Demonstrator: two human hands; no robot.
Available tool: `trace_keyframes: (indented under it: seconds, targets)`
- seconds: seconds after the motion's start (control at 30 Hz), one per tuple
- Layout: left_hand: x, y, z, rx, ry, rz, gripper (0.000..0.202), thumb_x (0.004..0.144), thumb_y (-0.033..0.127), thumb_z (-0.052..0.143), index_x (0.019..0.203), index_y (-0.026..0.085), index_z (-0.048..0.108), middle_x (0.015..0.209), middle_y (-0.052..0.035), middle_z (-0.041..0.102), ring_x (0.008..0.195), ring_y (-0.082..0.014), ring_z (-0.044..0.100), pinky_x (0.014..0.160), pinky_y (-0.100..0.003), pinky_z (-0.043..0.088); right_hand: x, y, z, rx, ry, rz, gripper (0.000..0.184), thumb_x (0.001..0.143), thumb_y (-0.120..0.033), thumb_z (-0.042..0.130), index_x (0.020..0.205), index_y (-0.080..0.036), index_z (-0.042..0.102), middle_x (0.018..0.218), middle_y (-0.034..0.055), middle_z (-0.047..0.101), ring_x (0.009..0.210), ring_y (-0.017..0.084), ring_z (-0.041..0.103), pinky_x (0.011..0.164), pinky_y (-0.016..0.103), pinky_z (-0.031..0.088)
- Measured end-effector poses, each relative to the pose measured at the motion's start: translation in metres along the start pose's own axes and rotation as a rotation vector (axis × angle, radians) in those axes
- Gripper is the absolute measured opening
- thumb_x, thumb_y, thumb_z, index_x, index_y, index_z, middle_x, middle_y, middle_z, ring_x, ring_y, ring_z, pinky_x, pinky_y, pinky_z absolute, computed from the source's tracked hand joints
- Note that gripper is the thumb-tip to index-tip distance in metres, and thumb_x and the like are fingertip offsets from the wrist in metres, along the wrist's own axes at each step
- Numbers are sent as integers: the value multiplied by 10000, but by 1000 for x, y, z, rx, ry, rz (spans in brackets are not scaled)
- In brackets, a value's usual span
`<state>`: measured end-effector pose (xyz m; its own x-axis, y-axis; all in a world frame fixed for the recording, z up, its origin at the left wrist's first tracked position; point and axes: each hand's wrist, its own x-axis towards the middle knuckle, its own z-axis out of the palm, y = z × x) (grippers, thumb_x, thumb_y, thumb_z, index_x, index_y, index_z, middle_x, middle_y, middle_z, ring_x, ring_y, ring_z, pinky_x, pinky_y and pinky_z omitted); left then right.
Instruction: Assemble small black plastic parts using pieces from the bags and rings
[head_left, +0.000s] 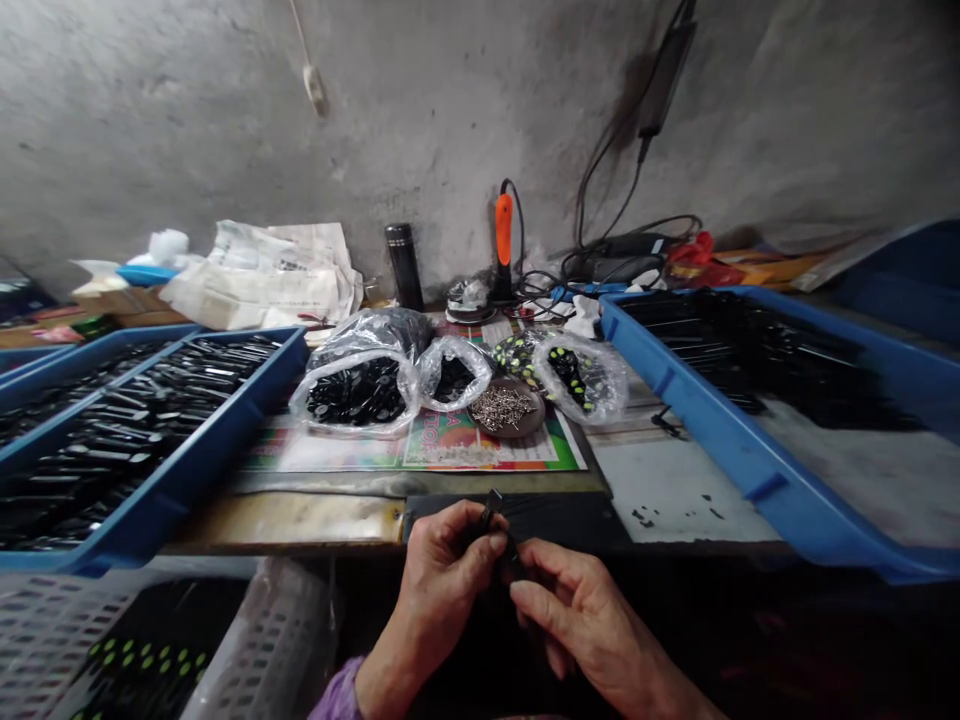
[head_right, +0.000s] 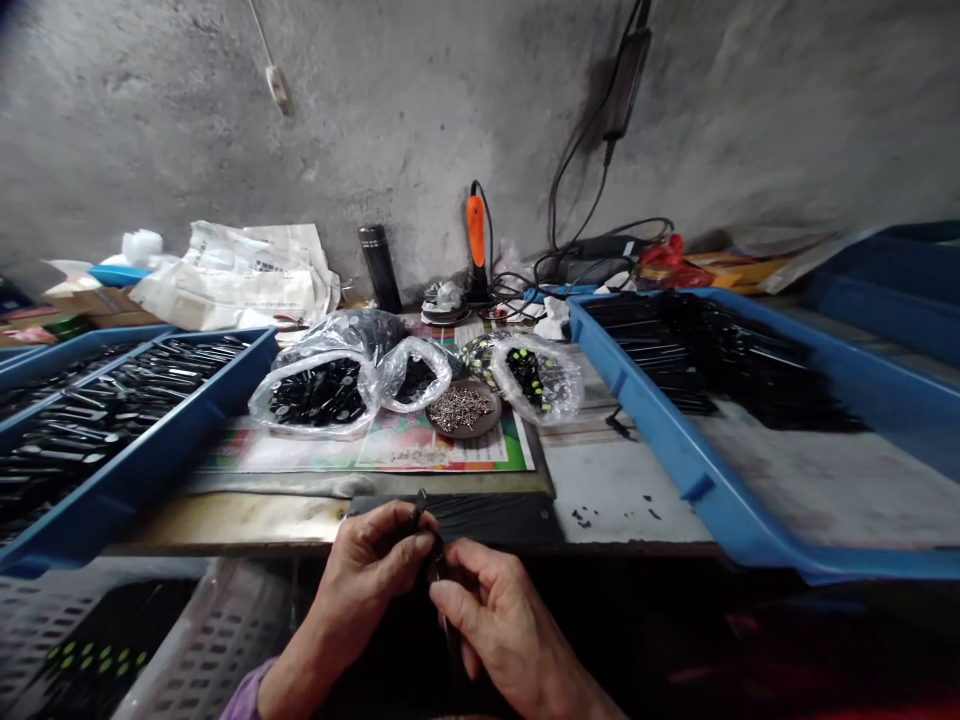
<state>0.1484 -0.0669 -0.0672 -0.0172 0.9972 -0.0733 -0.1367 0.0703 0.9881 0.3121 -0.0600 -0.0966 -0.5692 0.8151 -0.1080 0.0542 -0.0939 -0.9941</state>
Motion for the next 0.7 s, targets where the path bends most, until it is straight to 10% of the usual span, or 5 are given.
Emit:
trace_keyframes:
  seconds: [0.7]
  targets:
    - [-26, -9, -4, -24, 65, -68, 393, 782, 507, 762, 766, 132, 647, 586, 25, 553, 523, -81, 470, 533, -195, 379, 0, -7, -2, 80, 75, -42, 429, 901, -467, 643, 1194, -153, 623, 739, -14, 550, 463, 42, 427, 405, 134, 371]
